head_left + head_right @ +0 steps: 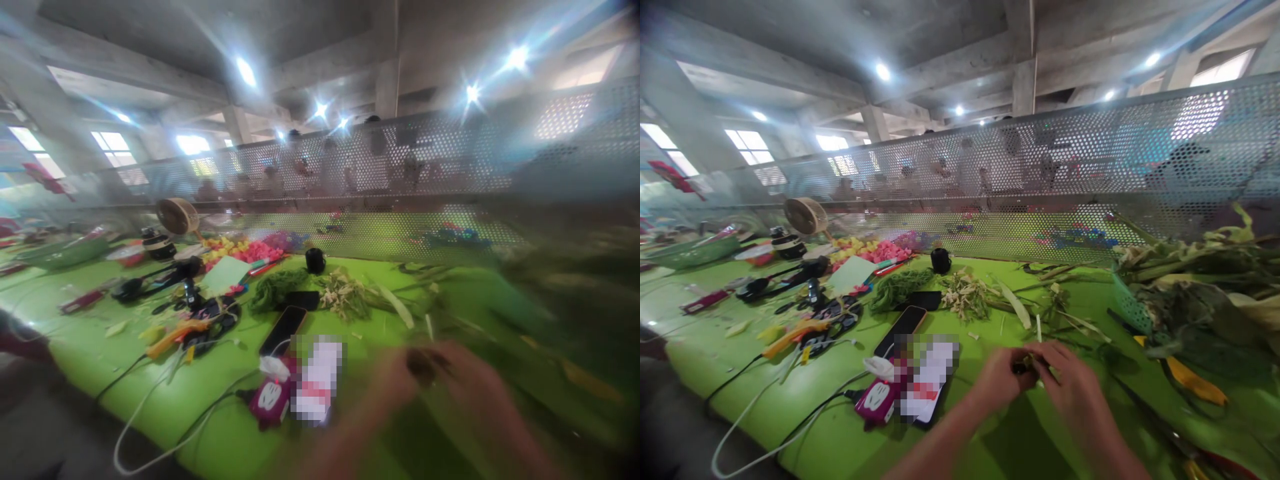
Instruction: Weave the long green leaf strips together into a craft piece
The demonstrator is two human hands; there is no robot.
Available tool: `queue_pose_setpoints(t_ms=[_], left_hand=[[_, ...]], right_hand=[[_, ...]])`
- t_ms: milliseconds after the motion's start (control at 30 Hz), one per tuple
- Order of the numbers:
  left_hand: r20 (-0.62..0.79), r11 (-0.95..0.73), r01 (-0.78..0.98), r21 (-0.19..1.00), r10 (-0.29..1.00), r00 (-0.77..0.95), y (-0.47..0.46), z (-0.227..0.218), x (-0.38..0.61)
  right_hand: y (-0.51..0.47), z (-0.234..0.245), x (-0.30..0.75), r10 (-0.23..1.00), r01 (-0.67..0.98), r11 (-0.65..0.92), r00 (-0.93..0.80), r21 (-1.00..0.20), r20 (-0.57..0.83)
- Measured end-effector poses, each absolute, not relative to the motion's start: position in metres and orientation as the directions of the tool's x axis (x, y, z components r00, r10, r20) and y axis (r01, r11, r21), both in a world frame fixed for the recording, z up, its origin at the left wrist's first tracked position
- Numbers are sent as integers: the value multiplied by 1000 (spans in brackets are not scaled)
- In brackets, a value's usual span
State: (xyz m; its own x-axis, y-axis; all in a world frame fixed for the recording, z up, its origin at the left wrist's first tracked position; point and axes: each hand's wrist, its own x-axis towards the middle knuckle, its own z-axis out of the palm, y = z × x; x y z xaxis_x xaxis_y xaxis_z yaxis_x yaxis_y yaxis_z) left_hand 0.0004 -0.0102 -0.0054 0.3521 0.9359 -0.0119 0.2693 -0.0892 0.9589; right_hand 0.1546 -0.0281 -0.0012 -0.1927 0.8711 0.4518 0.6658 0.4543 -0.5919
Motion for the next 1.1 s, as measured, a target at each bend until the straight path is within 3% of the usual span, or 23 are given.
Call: queue_pose_setpoints(t_ms=[100, 200, 333, 533, 667, 800, 1100], left_hand=[[2, -150, 393, 907, 936, 351, -10, -7, 0], [9, -164, 403, 900, 934, 358, -9, -7, -1], [21, -147, 328, 933, 934, 357, -6, -14, -2], [4, -38, 84, 996, 931, 365, -3, -31, 2], [-66, 103, -79, 992, 923, 379, -4, -27, 4], [-119, 127, 3, 992, 917, 379, -4, -18, 3], [-64, 12, 120, 993, 898, 436, -8, -22, 1]], right_hand=[[-30, -4, 152, 831, 654, 522, -247, -547, 498], [-31, -4, 153, 795, 656, 566, -273, -500, 541], [-34, -2, 155, 784, 682, 566, -272, -463, 558], [-34, -2, 151, 817, 639, 560, -318, -528, 482], [-32, 5, 155, 823, 684, 498, -181, -533, 538], [-28, 8, 161, 825, 709, 460, -120, -534, 552], [-29, -3, 158, 778, 743, 542, -268, -393, 568]])
